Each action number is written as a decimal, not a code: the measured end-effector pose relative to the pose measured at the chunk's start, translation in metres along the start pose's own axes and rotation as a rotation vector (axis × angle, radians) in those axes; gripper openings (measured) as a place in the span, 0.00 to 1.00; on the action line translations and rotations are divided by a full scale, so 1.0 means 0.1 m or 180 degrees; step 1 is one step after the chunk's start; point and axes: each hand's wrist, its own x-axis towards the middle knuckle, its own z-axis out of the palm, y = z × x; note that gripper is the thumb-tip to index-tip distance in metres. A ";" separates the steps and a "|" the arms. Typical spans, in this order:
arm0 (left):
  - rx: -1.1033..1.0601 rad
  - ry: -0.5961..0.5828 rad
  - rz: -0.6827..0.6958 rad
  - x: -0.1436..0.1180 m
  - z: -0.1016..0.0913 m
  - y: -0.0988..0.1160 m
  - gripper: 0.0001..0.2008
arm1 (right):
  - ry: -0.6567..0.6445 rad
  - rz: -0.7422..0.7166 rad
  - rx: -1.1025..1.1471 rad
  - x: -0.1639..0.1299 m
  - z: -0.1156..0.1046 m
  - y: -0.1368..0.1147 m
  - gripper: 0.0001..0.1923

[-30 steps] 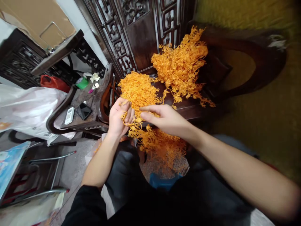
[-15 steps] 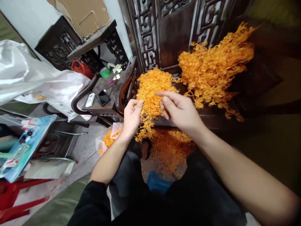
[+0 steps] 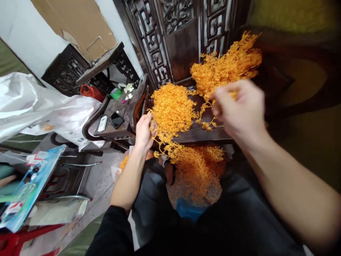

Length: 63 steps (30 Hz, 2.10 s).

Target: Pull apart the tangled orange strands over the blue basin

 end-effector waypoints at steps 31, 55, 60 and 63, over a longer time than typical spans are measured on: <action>0.1266 -0.0566 0.0510 -0.23 0.11 -0.04 0.09 | -0.1160 -0.0615 -0.1394 -0.33 0.23 0.09 0.05; -0.0209 -0.0693 -0.0019 -0.18 0.11 0.15 0.22 | -0.0915 0.1144 0.0992 -0.20 -0.02 -0.01 0.11; -0.0436 -0.0470 -0.0383 -0.18 0.17 0.17 0.18 | -0.1416 0.0824 0.0017 -0.33 0.12 0.05 0.20; -0.0765 -0.0391 -0.0694 -0.18 0.19 0.19 0.14 | -0.1343 0.0434 -0.0645 -0.34 0.17 0.08 0.21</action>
